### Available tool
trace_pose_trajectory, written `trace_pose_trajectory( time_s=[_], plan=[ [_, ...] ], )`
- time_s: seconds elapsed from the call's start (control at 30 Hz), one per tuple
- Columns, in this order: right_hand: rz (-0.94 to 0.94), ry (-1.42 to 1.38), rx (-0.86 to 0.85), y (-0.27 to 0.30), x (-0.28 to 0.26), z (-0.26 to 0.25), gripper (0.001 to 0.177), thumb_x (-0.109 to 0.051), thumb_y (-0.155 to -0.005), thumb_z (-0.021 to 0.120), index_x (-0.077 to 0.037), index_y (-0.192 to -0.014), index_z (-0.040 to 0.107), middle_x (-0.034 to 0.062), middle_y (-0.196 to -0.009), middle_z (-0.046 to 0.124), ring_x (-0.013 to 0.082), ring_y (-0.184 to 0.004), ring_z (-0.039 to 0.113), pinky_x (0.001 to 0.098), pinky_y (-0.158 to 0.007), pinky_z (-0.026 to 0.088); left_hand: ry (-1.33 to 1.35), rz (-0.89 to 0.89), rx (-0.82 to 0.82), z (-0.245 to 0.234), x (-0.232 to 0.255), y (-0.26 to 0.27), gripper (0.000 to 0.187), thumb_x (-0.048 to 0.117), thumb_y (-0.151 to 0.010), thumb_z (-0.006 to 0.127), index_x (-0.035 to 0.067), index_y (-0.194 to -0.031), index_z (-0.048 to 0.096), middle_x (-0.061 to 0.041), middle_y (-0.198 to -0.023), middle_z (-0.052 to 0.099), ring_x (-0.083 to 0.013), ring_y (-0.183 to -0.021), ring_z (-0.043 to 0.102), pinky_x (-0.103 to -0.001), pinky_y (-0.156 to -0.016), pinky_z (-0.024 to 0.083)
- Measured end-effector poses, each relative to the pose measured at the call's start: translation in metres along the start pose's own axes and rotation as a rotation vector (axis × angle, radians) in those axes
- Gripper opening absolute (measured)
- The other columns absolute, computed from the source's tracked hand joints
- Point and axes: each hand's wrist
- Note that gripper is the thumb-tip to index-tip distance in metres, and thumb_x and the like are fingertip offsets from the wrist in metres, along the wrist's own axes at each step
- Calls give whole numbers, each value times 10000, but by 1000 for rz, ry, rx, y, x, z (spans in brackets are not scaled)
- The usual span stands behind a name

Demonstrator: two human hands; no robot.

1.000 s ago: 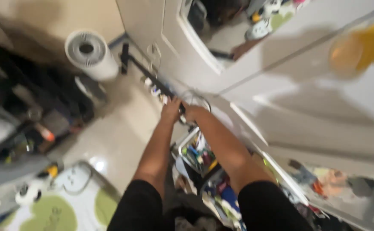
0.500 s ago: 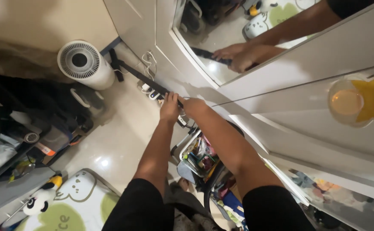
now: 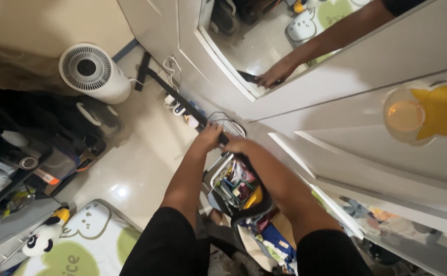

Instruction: The recorder is vacuuming the floor of a bedroom, moving objects to reach dusty areas.

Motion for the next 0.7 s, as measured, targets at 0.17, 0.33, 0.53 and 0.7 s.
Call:
trace_pose_trajectory(
  time_s=[0.17,0.33,0.53,0.7],
  plan=[
    [-222,-134,71,14,-44,37,959,-229,-844,831,-185,-1594,236,178,-1227,612,298,-1013,646,444,-846,530,37,-21,114,23,-51,25,264,104,-902,655,138,-1161,618,-179,-1360,589,-417,-1351,503,-443,-1156,414],
    [86,-430,19,63,-82,69,973,-219,-818,684,-243,-1651,181,230,-1053,630,346,-828,594,510,-748,505,47,-201,171,0,-22,71,270,125,-916,590,228,-1144,693,-141,-1382,587,-399,-1372,459,-429,-1051,460],
    [22,-172,88,112,-86,145,1010,-207,-849,628,-247,-1655,22,266,-1048,722,391,-872,735,488,-824,577,-24,-230,181,36,6,145,269,73,-901,610,241,-1088,704,-24,-1370,640,-360,-1458,429,-424,-1045,506],
    [132,239,176,150,-95,161,1011,-194,-912,605,-265,-1657,-75,299,-1223,656,435,-1128,669,528,-997,502,21,-185,452,58,27,166,329,16,-885,632,221,-1141,650,-79,-1471,566,-354,-1451,447,-427,-1000,539]
  ],
)
Point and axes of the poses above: each hand's wrist, its own y-axis away from the middle knuckle, its own z-axis out of the palm, x = y × z
